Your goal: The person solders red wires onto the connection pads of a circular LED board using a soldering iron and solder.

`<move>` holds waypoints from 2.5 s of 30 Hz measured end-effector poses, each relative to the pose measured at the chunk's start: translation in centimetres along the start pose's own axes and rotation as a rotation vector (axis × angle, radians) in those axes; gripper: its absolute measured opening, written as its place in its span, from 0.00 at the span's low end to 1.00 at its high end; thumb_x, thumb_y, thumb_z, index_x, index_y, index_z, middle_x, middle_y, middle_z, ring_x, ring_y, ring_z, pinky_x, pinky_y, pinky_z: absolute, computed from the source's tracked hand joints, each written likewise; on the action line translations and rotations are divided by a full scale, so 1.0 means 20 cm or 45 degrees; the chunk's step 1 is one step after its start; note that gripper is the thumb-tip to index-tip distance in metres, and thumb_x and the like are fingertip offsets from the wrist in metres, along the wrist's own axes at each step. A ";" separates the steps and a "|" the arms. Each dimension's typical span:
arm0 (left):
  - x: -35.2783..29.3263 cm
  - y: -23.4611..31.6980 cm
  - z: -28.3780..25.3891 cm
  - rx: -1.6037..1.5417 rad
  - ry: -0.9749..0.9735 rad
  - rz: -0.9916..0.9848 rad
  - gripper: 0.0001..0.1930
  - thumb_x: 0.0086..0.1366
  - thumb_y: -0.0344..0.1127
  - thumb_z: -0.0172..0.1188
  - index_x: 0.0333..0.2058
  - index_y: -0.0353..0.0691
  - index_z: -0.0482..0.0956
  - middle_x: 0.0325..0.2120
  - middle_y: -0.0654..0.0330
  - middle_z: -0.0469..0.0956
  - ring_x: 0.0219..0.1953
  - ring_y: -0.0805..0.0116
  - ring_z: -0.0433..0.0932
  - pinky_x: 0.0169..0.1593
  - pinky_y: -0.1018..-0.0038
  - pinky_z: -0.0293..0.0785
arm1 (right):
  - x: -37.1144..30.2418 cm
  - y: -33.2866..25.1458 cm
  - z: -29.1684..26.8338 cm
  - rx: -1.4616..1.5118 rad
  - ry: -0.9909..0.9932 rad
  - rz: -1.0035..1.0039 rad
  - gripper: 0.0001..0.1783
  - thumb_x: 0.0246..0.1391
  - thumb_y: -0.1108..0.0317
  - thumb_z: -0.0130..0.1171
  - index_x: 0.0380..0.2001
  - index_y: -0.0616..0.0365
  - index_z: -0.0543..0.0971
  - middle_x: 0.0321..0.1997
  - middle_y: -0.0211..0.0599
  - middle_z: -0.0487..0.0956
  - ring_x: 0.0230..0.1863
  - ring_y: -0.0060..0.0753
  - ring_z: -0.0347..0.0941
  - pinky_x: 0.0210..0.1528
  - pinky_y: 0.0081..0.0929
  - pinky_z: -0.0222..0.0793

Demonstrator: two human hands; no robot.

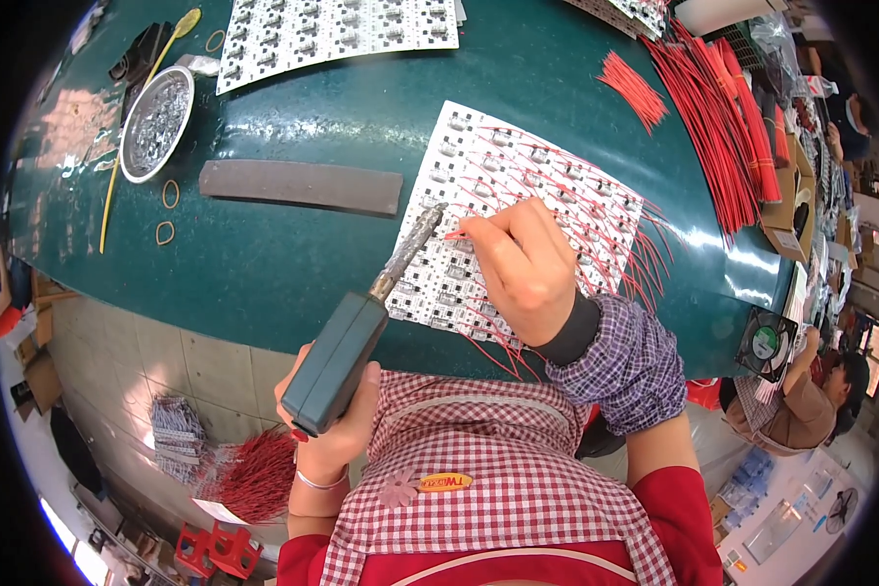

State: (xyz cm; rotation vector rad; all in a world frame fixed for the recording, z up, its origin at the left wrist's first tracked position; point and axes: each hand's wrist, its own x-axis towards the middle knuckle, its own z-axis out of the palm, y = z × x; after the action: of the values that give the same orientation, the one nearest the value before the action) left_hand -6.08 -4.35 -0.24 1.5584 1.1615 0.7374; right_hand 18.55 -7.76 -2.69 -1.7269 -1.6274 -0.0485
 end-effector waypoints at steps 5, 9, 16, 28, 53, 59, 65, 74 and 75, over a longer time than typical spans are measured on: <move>0.01 -0.01 0.00 -0.012 -0.044 -0.045 0.11 0.53 0.19 0.67 0.37 0.27 0.82 0.32 0.53 0.81 0.28 0.70 0.79 0.32 0.76 0.75 | 0.00 0.00 0.01 -0.025 -0.015 -0.015 0.18 0.39 0.87 0.66 0.38 0.63 0.81 0.27 0.37 0.70 0.29 0.38 0.69 0.29 0.34 0.66; 0.02 0.01 -0.01 0.039 -0.096 0.010 0.09 0.54 0.19 0.66 0.37 0.27 0.82 0.32 0.54 0.81 0.27 0.71 0.79 0.31 0.77 0.74 | -0.01 0.00 0.01 -0.082 -0.031 -0.028 0.17 0.40 0.86 0.65 0.37 0.63 0.81 0.28 0.36 0.70 0.29 0.38 0.70 0.29 0.34 0.67; 0.03 0.03 -0.01 0.031 -0.115 -0.041 0.08 0.55 0.20 0.66 0.36 0.28 0.81 0.30 0.56 0.80 0.25 0.72 0.77 0.29 0.77 0.72 | -0.02 0.00 0.00 -0.142 -0.115 -0.092 0.18 0.41 0.78 0.60 0.40 0.68 0.79 0.32 0.39 0.70 0.34 0.40 0.69 0.34 0.33 0.70; -0.05 -0.07 -0.05 -0.019 0.034 -0.004 0.12 0.53 0.22 0.70 0.37 0.29 0.83 0.31 0.54 0.83 0.28 0.69 0.81 0.33 0.74 0.76 | -0.01 -0.01 0.01 -0.197 -0.084 -0.089 0.19 0.36 0.84 0.62 0.38 0.66 0.81 0.29 0.37 0.72 0.31 0.38 0.71 0.31 0.32 0.69; -0.05 -0.04 -0.04 0.060 0.043 0.145 0.11 0.54 0.23 0.71 0.37 0.31 0.84 0.30 0.57 0.83 0.27 0.73 0.81 0.31 0.77 0.76 | -0.04 -0.07 -0.02 -0.009 -0.051 0.046 0.15 0.42 0.85 0.66 0.35 0.59 0.83 0.27 0.36 0.73 0.28 0.37 0.73 0.28 0.33 0.68; -0.07 -0.04 -0.05 0.013 0.028 -0.040 0.10 0.54 0.23 0.71 0.37 0.31 0.84 0.29 0.59 0.82 0.26 0.75 0.79 0.31 0.78 0.76 | -0.05 -0.06 -0.02 0.145 -0.037 0.129 0.15 0.44 0.85 0.65 0.38 0.60 0.84 0.28 0.36 0.74 0.29 0.37 0.74 0.28 0.32 0.69; -0.07 -0.02 -0.05 -0.007 0.005 -0.077 0.10 0.55 0.22 0.70 0.37 0.30 0.84 0.30 0.58 0.82 0.28 0.74 0.80 0.32 0.78 0.76 | -0.05 -0.05 -0.01 0.154 -0.065 0.124 0.15 0.45 0.85 0.65 0.38 0.60 0.84 0.30 0.37 0.75 0.30 0.38 0.75 0.30 0.33 0.70; -0.04 0.01 -0.06 0.079 -0.095 0.000 0.09 0.54 0.20 0.67 0.36 0.28 0.83 0.29 0.56 0.81 0.27 0.69 0.79 0.32 0.77 0.75 | -0.04 -0.06 -0.01 0.104 -0.110 0.115 0.15 0.45 0.85 0.64 0.38 0.60 0.84 0.30 0.37 0.75 0.31 0.40 0.74 0.32 0.35 0.70; -0.03 0.02 -0.06 0.095 -0.114 -0.003 0.09 0.54 0.20 0.67 0.36 0.28 0.83 0.29 0.56 0.80 0.26 0.69 0.79 0.31 0.77 0.74 | -0.04 -0.05 -0.01 0.093 -0.107 0.110 0.15 0.44 0.85 0.64 0.38 0.60 0.83 0.30 0.37 0.75 0.31 0.40 0.74 0.32 0.35 0.70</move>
State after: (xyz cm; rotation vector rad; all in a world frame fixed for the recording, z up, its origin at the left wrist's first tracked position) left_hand -7.33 -4.53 0.56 1.6349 1.1360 0.6226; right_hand 17.59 -8.68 -2.37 -1.7615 -1.5926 0.1250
